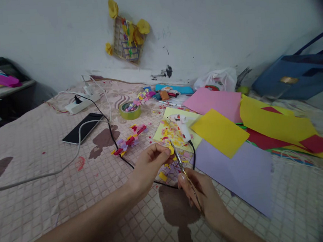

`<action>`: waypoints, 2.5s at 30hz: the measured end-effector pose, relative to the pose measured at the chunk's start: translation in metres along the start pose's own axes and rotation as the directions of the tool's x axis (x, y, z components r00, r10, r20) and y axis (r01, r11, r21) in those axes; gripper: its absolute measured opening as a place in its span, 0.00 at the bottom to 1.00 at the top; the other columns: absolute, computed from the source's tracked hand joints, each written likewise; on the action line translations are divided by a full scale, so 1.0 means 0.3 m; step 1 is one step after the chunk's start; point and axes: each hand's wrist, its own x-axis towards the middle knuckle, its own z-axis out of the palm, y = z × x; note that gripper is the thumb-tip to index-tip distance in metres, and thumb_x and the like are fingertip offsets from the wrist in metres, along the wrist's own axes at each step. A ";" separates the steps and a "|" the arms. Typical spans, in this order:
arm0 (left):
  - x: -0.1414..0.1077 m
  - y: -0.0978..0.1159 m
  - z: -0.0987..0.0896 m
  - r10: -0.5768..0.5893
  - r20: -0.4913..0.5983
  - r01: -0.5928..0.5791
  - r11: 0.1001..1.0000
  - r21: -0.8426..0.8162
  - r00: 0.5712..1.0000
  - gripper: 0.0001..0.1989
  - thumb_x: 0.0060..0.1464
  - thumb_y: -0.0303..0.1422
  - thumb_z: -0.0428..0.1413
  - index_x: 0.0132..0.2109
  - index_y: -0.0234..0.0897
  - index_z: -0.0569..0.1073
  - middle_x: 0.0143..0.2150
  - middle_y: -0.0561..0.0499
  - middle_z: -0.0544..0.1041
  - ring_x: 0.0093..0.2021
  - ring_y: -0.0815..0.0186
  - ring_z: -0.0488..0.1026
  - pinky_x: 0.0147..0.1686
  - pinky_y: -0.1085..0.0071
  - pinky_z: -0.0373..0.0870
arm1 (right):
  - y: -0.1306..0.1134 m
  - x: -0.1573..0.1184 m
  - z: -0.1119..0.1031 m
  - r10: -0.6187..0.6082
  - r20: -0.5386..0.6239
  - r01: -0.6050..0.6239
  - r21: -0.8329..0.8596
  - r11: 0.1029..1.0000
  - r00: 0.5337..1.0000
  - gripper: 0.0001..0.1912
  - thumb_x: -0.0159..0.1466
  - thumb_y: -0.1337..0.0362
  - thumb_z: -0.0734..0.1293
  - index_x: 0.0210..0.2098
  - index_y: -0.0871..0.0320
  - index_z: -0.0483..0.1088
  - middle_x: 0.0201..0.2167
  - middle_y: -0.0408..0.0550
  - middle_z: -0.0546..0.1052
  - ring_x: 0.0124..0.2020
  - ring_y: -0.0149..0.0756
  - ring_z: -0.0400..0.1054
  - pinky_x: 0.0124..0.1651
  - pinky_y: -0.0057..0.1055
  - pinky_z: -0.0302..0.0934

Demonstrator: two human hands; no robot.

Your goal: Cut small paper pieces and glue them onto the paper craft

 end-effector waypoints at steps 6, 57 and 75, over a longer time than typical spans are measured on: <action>0.010 0.012 -0.016 -0.009 0.056 0.002 0.992 0.124 0.998 0.09 0.49 0.34 0.58 0.30 0.33 0.68 0.29 0.52 0.72 0.30 0.71 0.69 0.37 0.72 0.66 | -0.007 0.012 -0.022 0.032 -0.010 -0.030 0.157 0.987 0.999 0.23 0.60 0.44 0.56 0.21 0.57 0.56 0.14 0.36 0.57 0.15 0.25 0.51 0.18 0.23 0.47; 0.043 0.015 -0.051 -0.072 0.136 0.064 0.996 0.065 0.988 0.09 0.49 0.33 0.59 0.31 0.31 0.68 0.33 0.48 0.77 0.33 0.70 0.74 0.41 0.70 0.69 | 0.000 0.011 -0.103 0.047 0.164 -0.047 -0.001 0.999 0.985 0.22 0.61 0.46 0.57 0.22 0.56 0.53 0.16 0.36 0.56 0.18 0.26 0.51 0.21 0.26 0.45; 0.046 0.017 -0.055 -0.096 0.188 0.081 0.993 0.085 0.978 0.10 0.48 0.33 0.60 0.31 0.31 0.67 0.30 0.50 0.76 0.31 0.71 0.72 0.37 0.71 0.68 | -0.022 0.001 -0.109 0.058 0.205 -0.036 -0.106 0.994 0.977 0.22 0.61 0.45 0.54 0.22 0.57 0.56 0.18 0.37 0.54 0.19 0.26 0.50 0.20 0.25 0.45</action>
